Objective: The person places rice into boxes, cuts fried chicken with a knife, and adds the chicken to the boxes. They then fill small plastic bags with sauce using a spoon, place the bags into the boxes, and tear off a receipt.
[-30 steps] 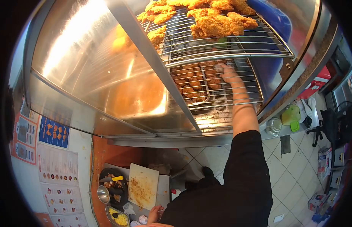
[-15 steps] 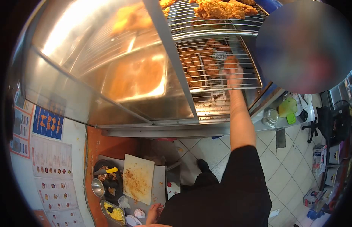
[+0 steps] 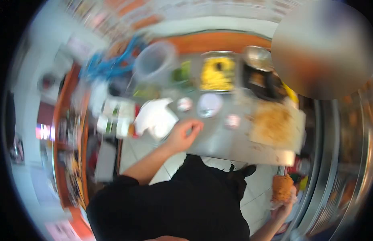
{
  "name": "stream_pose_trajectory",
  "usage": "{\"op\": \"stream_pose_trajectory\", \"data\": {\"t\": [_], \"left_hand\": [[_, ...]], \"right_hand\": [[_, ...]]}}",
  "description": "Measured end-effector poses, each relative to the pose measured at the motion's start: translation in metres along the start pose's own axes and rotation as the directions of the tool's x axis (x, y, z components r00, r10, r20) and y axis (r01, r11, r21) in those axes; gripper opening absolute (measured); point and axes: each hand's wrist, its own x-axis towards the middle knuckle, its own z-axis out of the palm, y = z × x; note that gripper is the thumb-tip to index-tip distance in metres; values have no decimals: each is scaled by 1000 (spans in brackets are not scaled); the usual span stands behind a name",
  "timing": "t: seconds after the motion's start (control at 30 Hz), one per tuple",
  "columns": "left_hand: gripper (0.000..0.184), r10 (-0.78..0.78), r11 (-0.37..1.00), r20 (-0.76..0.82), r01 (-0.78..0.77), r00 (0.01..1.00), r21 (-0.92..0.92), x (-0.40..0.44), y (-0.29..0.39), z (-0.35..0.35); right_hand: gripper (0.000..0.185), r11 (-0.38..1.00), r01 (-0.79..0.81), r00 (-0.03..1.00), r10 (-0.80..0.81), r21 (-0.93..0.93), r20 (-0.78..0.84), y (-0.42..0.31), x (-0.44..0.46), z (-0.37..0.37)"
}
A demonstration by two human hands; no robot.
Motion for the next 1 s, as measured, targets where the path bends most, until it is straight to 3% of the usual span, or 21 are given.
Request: {"op": "stream_pose_trajectory", "data": {"t": [0.07, 0.13, 0.17, 0.2, 0.27, 0.3, 0.37, 0.4, 0.47, 0.53, 0.67, 0.7, 0.77, 0.8, 0.87, 0.9, 0.93, 1.0], "left_hand": [[12, 198, 973, -326, -145, 924, 181, -7, -25, -102], [14, 264, 920, -558, -32, 787, 390, -32, -70, -190], [19, 185, 897, -662, 149, 727, 415, -50, -95, -225], [19, 157, 903, -691, 181, 705, 390, -73, -112, -255], [25, 57, 804, -744, 411, 666, 430, -111, -145, -312], [25, 42, 811, -763, 424, 645, 403, -127, -163, -328], [30, -91, 586, -624, 548, 776, 596, -167, -199, -335], [30, -111, 594, -641, 568, 760, 570, -185, -213, -331], [36, -165, 597, -530, 512, 832, 617, -216, -232, -318], [37, -171, 620, -562, 532, 809, 577, -234, -236, -303], [36, -241, 688, -671, 611, 702, 392, -249, -233, -281], [36, -263, 700, -690, 625, 674, 345, -247, -234, -282], [31, -249, 716, -693, 610, 677, 339, -241, -234, -290], [26, -245, 732, -687, 595, 684, 331, -240, -232, -292], [27, -253, 734, -656, 583, 711, 349, -238, -228, -299], [28, -247, 733, -641, 573, 726, 366, -234, -227, -306], [28, -229, 735, -625, 554, 746, 392, -228, -228, -312], [29, -198, 744, -592, 513, 781, 428, -223, -228, -321]], "right_hand": [[65, 957, 15, 983, 39, -291, 178, 35, 88, 111], [55, 859, -27, 977, 131, -510, 169, 69, 155, 204], [52, 704, 131, 910, 194, -698, 366, 86, 191, 267], [49, 515, 321, 796, 308, -795, 521, 101, 222, 335], [51, 438, 422, 659, 453, -794, 600, 139, 244, 477], [52, 422, 559, 550, 454, -713, 701, 166, 254, 534], [49, 371, 742, 342, 508, -559, 790, 227, 257, 637], [46, 343, 797, 256, 554, -497, 792, 256, 252, 680], [38, 298, 845, 143, 674, -444, 724, 317, 245, 737], [36, 251, 945, -23, 689, -208, 725, 385, 246, 759], [35, 2, 998, 13, 966, -57, 257, 480, 219, 798], [35, 2, 999, 12, 965, -52, 263, 506, 221, 795], [32, 52, 984, -57, 998, 169, 23, 554, 230, 779], [32, 57, 985, -61, 998, 162, 21, 564, 233, 775], [33, -111, 989, 98, 987, 98, 125, 571, 235, 751], [26, -211, 973, 227, 949, -93, 217, 529, 211, 767], [26, -215, 969, 238, 946, -122, 222, 524, 212, 757], [20, -166, 971, 237, 774, -173, 587, 512, 222, 735]]}}
